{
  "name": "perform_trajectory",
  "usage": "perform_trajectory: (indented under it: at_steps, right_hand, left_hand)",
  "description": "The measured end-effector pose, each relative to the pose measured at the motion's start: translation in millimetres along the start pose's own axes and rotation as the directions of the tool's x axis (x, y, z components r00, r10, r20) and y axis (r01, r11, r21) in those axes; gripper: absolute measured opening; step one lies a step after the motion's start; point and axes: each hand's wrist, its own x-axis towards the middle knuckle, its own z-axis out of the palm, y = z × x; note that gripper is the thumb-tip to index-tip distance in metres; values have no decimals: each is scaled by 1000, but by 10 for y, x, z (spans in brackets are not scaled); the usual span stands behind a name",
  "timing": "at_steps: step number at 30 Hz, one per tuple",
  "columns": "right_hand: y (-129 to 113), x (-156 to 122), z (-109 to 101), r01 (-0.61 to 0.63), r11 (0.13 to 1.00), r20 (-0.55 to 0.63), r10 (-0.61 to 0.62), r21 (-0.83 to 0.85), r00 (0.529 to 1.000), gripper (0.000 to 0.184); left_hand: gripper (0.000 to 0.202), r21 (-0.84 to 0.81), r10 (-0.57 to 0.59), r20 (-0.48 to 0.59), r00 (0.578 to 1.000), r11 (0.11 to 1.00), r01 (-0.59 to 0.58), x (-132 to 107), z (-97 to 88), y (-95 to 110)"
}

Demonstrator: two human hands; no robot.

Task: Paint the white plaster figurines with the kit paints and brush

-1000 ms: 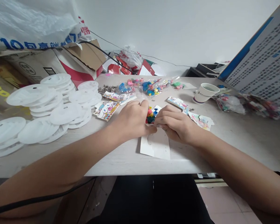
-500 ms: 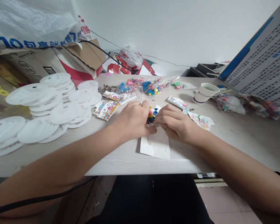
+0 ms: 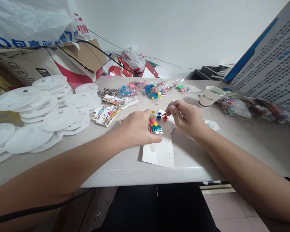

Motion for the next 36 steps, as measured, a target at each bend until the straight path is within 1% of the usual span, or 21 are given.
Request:
perform_trajectory:
  at_steps: [3, 8, 13, 15, 18, 20, 23, 26, 27, 28, 30, 33, 36]
  right_hand:
    - [43, 18, 56, 23, 999, 36, -21, -42, 999, 29]
    - [36, 19, 76, 34, 997, 107, -27, -63, 994, 25]
    - [31, 16, 83, 18, 996, 117, -8, -83, 993, 24]
    - [33, 20, 99, 11, 995, 138, 2, -96, 990, 23]
    - [31, 28, 123, -2, 993, 184, 24, -118, 983, 23]
    - [20, 30, 122, -7, 993, 181, 28, -117, 983, 24]
    - [-39, 14, 83, 0, 997, 102, 8, -71, 995, 23]
    - [-154, -24, 18, 19, 997, -9, -19, 80, 1000, 22]
    - [-197, -38, -1, 40, 989, -28, -36, 142, 999, 21]
    - [-237, -49, -17, 64, 979, -29, -60, 194, 998, 21]
    - [-297, -63, -31, 110, 963, 10, -116, 248, 993, 20]
    - [-320, -60, -14, 149, 956, 90, -176, 253, 980, 18]
    - [-295, -51, 18, 191, 947, 132, -230, 257, 964, 17]
  left_hand:
    - [38, 37, 6, -20, 1000, 999, -5, 13, 23, 30]
    - [43, 92, -19, -46, 999, 995, 23, 24, 48, -6]
    - [44, 165, -20, -44, 999, 986, 27, 6, 28, -1]
    - [42, 212, 12, -45, 999, 977, -2, -11, 6, 16]
    - [40, 306, 93, -52, 994, 949, -73, -37, -28, 43]
    - [37, 356, 120, -43, 992, 929, -97, -50, -49, 63]
    - [35, 382, 118, -30, 993, 919, -98, -65, -74, 92]
    - [34, 377, 123, -26, 992, 920, -104, -76, -87, 110]
    - [33, 372, 124, -25, 992, 922, -106, -79, -88, 112]
    - [33, 365, 126, -23, 992, 925, -109, -81, -88, 111]
    - [34, 358, 124, -23, 992, 928, -108, -82, -83, 104]
    - [34, 359, 116, -26, 993, 928, -99, -79, -67, 85]
    - [35, 343, 108, -18, 994, 934, -95, -74, -51, 68]
